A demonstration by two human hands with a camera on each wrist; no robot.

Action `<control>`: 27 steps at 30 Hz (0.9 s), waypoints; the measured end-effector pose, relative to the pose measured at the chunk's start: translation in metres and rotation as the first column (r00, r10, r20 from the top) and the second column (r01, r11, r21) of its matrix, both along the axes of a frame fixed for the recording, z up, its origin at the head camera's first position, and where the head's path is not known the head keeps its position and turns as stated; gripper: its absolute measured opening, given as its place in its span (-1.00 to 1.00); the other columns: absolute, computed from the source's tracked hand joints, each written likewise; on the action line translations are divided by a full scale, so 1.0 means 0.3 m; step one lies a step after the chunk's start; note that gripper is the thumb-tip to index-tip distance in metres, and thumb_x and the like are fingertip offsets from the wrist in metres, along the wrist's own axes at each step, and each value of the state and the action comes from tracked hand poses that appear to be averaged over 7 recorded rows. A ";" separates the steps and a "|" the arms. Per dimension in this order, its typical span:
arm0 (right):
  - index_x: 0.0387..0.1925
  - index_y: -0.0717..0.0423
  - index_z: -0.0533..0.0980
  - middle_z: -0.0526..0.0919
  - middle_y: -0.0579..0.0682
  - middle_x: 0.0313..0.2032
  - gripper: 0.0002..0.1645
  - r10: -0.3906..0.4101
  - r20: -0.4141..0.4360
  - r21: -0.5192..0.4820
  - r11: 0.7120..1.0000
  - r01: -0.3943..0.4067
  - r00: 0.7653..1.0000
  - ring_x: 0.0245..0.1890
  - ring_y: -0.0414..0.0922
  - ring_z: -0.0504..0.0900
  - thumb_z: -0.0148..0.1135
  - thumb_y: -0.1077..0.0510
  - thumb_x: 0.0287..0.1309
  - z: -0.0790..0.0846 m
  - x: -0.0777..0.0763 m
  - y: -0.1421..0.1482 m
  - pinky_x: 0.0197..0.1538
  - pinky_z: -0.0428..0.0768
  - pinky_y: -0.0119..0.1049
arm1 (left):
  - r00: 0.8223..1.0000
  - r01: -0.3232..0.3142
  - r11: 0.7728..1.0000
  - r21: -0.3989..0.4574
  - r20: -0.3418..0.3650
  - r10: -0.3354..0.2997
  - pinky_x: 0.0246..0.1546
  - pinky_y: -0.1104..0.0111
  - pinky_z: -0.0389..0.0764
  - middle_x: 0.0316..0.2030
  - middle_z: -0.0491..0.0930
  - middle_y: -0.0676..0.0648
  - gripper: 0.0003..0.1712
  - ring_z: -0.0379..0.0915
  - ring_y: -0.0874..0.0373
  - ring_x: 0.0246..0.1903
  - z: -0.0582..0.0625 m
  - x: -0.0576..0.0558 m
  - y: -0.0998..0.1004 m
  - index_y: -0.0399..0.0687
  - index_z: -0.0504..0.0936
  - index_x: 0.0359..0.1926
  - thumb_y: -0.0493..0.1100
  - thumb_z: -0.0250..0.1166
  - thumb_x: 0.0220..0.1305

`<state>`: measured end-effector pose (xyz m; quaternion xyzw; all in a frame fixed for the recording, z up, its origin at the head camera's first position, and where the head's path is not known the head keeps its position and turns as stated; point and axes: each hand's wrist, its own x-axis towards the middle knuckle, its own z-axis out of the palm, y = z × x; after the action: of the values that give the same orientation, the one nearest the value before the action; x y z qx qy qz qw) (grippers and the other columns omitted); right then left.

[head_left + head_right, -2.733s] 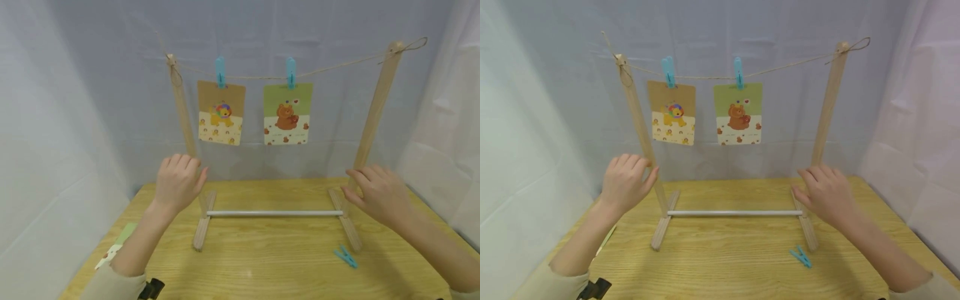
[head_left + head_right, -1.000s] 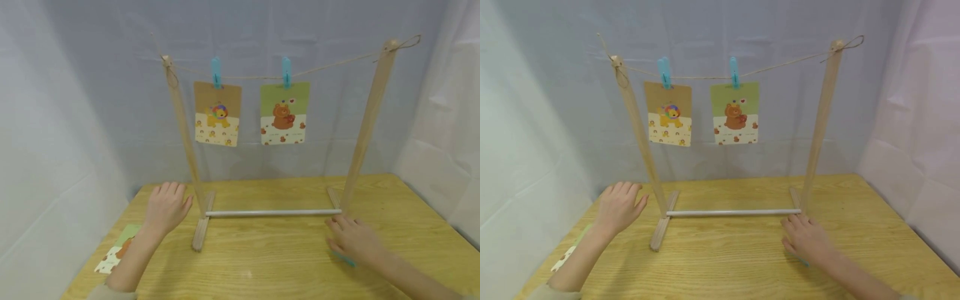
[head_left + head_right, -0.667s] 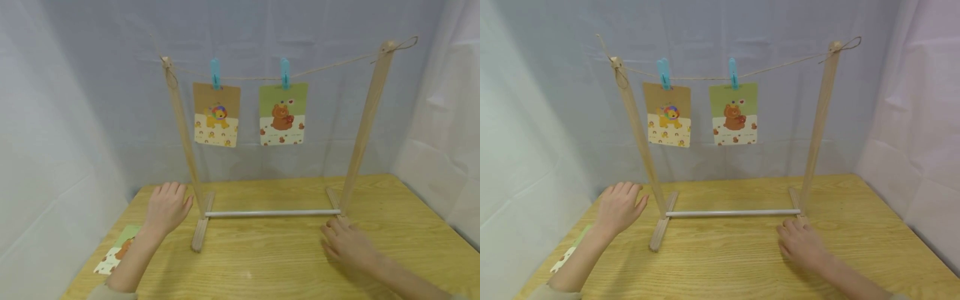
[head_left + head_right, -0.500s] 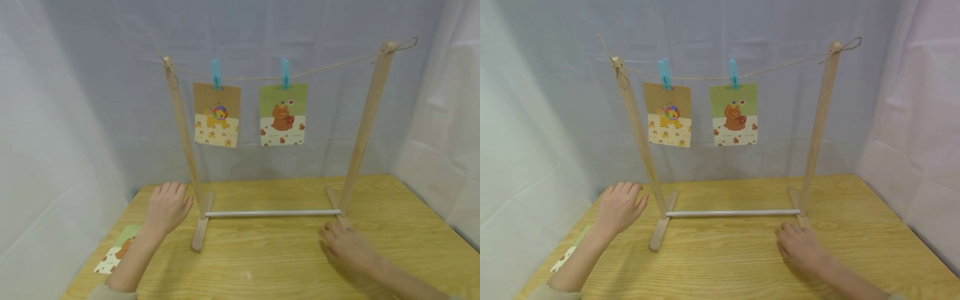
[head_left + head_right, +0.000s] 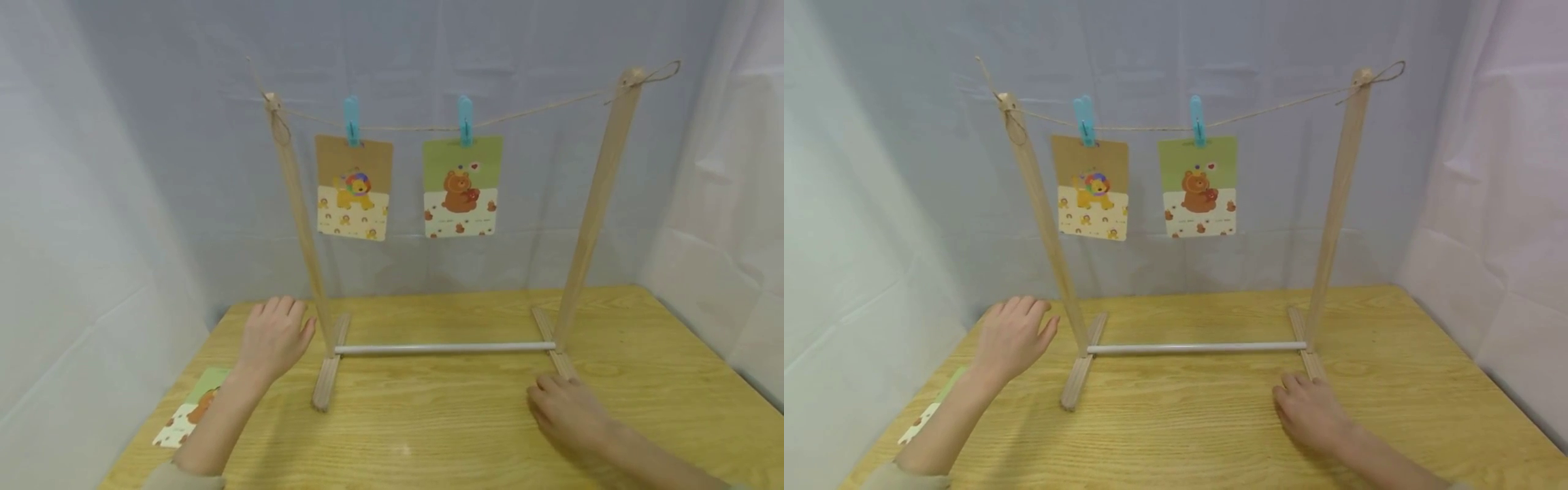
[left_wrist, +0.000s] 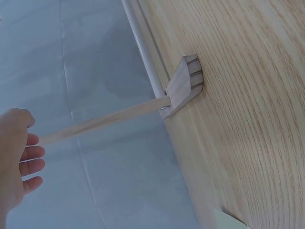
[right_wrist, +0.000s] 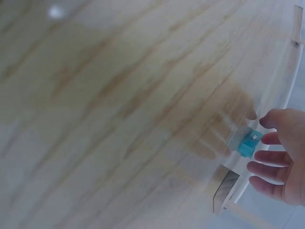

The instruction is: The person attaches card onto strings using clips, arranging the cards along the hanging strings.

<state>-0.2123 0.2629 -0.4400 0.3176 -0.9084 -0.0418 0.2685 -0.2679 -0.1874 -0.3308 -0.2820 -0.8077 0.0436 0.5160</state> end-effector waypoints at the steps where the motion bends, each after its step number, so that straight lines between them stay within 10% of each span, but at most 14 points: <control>1: -0.44 0.05 0.49 0.39 -0.12 -0.48 -0.77 -0.008 0.008 0.011 1.000 0.008 1.000 -0.56 -0.20 0.37 0.38 0.15 -0.18 -0.001 0.000 0.003 -0.60 0.24 -0.43 | 1.000 0.004 1.000 0.003 -0.002 -0.004 -0.61 0.18 0.42 -0.57 0.50 -0.18 -0.76 0.40 -0.05 -0.60 0.001 -0.001 0.001 -0.34 0.54 -0.45 -0.19 0.31 -0.03; 27: -0.59 0.11 0.46 0.28 -0.18 -0.67 -0.83 -0.006 -0.039 0.019 1.000 0.007 0.999 -0.70 -0.33 0.12 0.34 0.21 -0.21 -0.008 0.001 0.028 -0.67 0.10 -0.54 | 1.000 -0.002 1.000 -0.001 0.007 0.002 -0.64 0.22 0.42 -0.57 0.51 -0.17 -0.77 0.41 -0.04 -0.61 0.008 0.004 0.010 -0.33 0.55 -0.45 -0.19 0.31 -0.02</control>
<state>-0.2120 0.2712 -0.4424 0.3163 -0.9036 -0.0575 0.2831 -0.2668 -0.1845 -0.3283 -0.2816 -0.8098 0.0434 0.5128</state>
